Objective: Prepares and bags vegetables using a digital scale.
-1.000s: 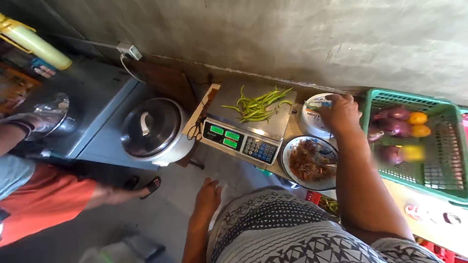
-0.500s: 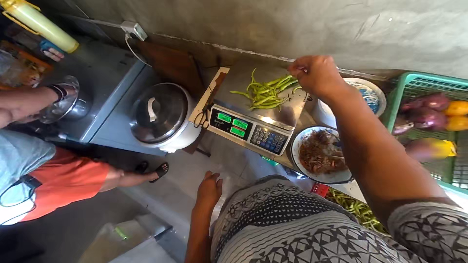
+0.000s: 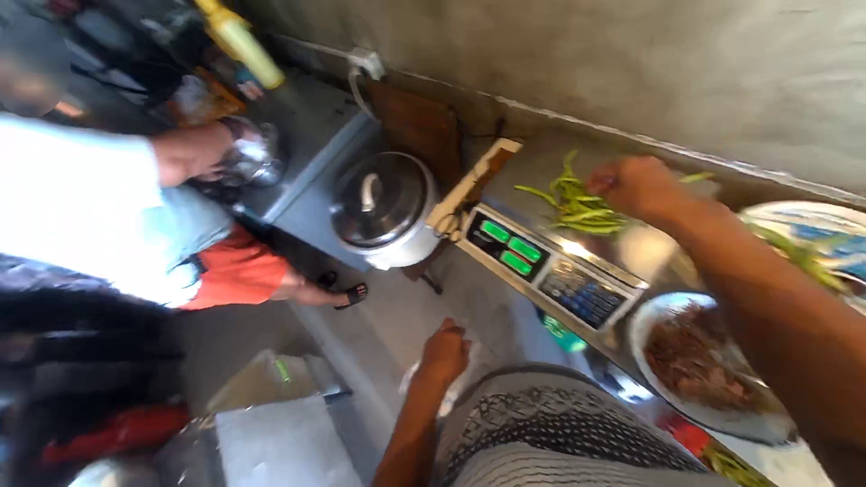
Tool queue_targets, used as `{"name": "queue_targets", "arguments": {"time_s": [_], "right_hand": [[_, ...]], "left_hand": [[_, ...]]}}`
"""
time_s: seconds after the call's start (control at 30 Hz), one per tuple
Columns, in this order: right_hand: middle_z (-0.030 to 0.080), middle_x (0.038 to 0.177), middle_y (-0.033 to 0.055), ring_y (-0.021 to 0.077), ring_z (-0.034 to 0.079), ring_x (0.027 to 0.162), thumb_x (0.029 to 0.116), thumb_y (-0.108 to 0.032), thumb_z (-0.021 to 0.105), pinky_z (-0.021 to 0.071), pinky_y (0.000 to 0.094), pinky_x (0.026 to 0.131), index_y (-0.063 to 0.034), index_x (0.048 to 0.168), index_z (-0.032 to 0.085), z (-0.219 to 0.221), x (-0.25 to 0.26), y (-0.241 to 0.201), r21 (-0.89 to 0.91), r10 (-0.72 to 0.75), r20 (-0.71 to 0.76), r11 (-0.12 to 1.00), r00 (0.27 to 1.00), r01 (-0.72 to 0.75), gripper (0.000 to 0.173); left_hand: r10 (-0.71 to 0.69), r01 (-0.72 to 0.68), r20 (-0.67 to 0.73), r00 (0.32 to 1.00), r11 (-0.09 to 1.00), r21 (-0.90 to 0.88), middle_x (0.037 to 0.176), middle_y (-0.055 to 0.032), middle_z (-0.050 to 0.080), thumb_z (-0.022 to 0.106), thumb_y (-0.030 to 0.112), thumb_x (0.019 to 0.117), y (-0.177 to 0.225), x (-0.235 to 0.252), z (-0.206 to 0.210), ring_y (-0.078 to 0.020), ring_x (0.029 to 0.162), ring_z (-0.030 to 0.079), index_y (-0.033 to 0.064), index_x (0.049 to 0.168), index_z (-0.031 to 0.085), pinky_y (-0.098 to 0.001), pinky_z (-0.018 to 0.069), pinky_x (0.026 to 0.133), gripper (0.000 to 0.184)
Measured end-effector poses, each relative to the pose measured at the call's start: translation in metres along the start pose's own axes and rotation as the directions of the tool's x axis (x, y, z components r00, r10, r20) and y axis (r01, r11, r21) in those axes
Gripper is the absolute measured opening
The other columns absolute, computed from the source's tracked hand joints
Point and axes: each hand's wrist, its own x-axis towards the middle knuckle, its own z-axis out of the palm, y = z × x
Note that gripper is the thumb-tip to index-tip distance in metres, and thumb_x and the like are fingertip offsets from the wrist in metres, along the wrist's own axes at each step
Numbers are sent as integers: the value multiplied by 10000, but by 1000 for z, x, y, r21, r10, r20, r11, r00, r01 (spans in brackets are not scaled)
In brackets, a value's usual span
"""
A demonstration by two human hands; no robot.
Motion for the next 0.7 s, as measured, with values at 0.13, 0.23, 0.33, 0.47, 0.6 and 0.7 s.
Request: {"name": "queue_targets", "arguments": {"time_s": [0.13, 0.23, 0.33, 0.47, 0.6, 0.7], "right_hand": [[684, 1064, 346, 592, 630, 1040, 1042, -201, 603, 439, 807, 854, 0, 1094, 732, 24, 13, -13, -3, 121, -66, 993, 990, -122, 244], [651, 1165, 363, 606, 575, 1148, 1047, -378, 584, 371, 826, 918, 21, 1162, 691, 35, 26, -17, -78, 154, -130, 983, 979, -165, 429], [569, 1340, 375, 613, 467, 1303, 990, -564, 603, 275, 842, 1016, 3, 1386, 574, 39, 41, -32, -66, 170, -101, 982, 980, -177, 692], [473, 1435, 409, 608, 397, 1371, 819, -745, 695, 196, 831, 1088, -76, 1536, 449, 53, 58, -37, -81, 200, 114, 978, 973, -191, 1011], [561, 1328, 394, 593, 498, 1283, 906, -416, 783, 330, 819, 1012, 29, 1320, 617, 66, 65, -40, -131, 134, 113, 984, 984, -119, 630], [603, 1267, 388, 594, 540, 1240, 996, -220, 662, 363, 808, 989, 66, 1216, 656, 67, 57, -51, -171, 126, 34, 978, 991, -118, 360]], "left_hand": [[10, -10, 11, 1000, 1000, 0, 1430, -204, 554, 529, 254, 1050, -7, -6, 5, -341, 1247, 611, 34, 1330, 651, -514, 513, 1042, 377], [-6, 6, -10, 1000, 1000, -10, 1413, -203, 562, 529, 250, 1048, -10, -9, 4, -342, 1232, 617, 35, 1330, 652, -515, 519, 1030, 375], [-15, 15, -31, 999, 1000, -22, 1396, -205, 571, 527, 244, 1046, -15, -13, 3, -356, 1212, 623, 35, 1324, 656, -530, 524, 1011, 371], [-11, 9, -28, 1000, 998, -65, 1405, -219, 564, 528, 236, 1050, -16, -18, 9, -369, 1222, 617, 15, 1314, 654, -545, 514, 1019, 368], [-27, 23, -42, 999, 996, -88, 1409, -220, 562, 531, 234, 1047, -18, -22, 19, -384, 1218, 617, 12, 1303, 658, -567, 523, 995, 362], [-43, 38, -49, 998, 994, -102, 1412, -218, 557, 534, 233, 1045, -22, -25, 26, -390, 1213, 615, 12, 1293, 664, -579, 526, 980, 356]]}}
